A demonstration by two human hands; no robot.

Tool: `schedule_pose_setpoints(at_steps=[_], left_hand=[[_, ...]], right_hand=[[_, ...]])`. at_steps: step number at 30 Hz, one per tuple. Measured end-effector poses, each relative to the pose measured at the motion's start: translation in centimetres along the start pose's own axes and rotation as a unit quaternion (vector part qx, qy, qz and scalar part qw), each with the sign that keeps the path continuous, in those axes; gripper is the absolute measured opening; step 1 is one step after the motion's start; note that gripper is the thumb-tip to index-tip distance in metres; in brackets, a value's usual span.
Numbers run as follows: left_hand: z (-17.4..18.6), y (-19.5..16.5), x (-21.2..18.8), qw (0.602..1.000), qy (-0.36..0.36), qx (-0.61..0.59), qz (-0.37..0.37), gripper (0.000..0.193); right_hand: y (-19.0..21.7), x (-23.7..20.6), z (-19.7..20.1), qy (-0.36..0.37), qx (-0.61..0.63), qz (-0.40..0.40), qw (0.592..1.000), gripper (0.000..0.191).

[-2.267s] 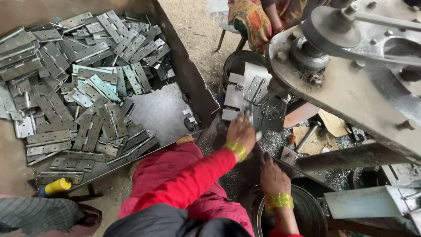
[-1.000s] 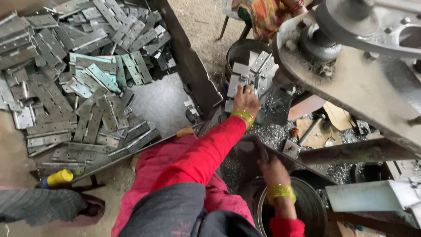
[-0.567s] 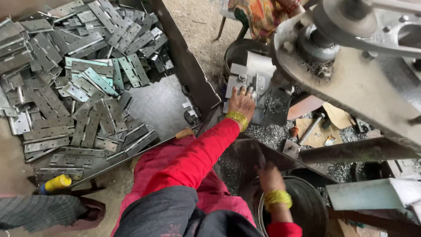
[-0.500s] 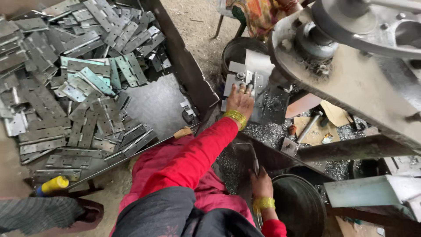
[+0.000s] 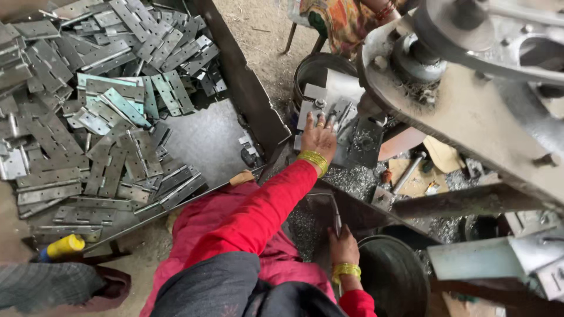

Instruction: The person repeatedly picks up metal hinge blanks from a bin, places them into a manual punching machine, and operates the lever to punch holes. Finished pieces are dropped into a collection bin. The process is repeated continuously.

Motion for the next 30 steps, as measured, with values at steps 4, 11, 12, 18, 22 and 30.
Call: schedule_pose_setpoints(at_steps=[4, 11, 12, 18, 22, 30], left_hand=[[0.2, 0.4, 1.0, 1.000, 0.021, 0.018, -0.002, 0.050], [-0.1, 1.3, 3.5, 0.999, -0.030, 0.012, 0.038, 0.043], [-0.4, 1.2, 3.8, 0.999, -0.037, 0.011, 0.039, 0.043], [-0.9, 1.3, 4.5, 0.998, -0.049, 0.021, 0.042, 0.044], [0.4, 0.5, 1.0, 0.999, -0.027, 0.027, 0.006, 0.047], [-0.8, 0.4, -10.8, 0.936, -0.298, -0.100, -0.161, 0.036]], right_hand=[[0.3, 1.6, 2.1, 0.049, -0.055, -0.005, 0.997, 0.050], [1.2, 2.0, 2.0, 0.014, -0.082, 0.033, 0.996, 0.052], [0.8, 1.3, 0.7, 0.006, -0.059, 0.019, 0.998, 0.052], [1.5, 0.3, 0.8, 0.045, -0.058, -0.045, 0.996, 0.053], [8.8, 0.0, 8.0, -0.116, -0.096, 0.084, 0.985, 0.063], [17.3, -3.8, 13.5, -0.232, 0.051, 0.225, 0.945, 0.069]])
Point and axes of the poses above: each hand's wrist, its own x-axis towards the middle knuckle, its own z-axis out of the back of the hand, y = z × x, the point moved 3 cm from there along x, towards the middle knuckle, and after that the axes turned 9 degrees about x, right-handed, at the moved point
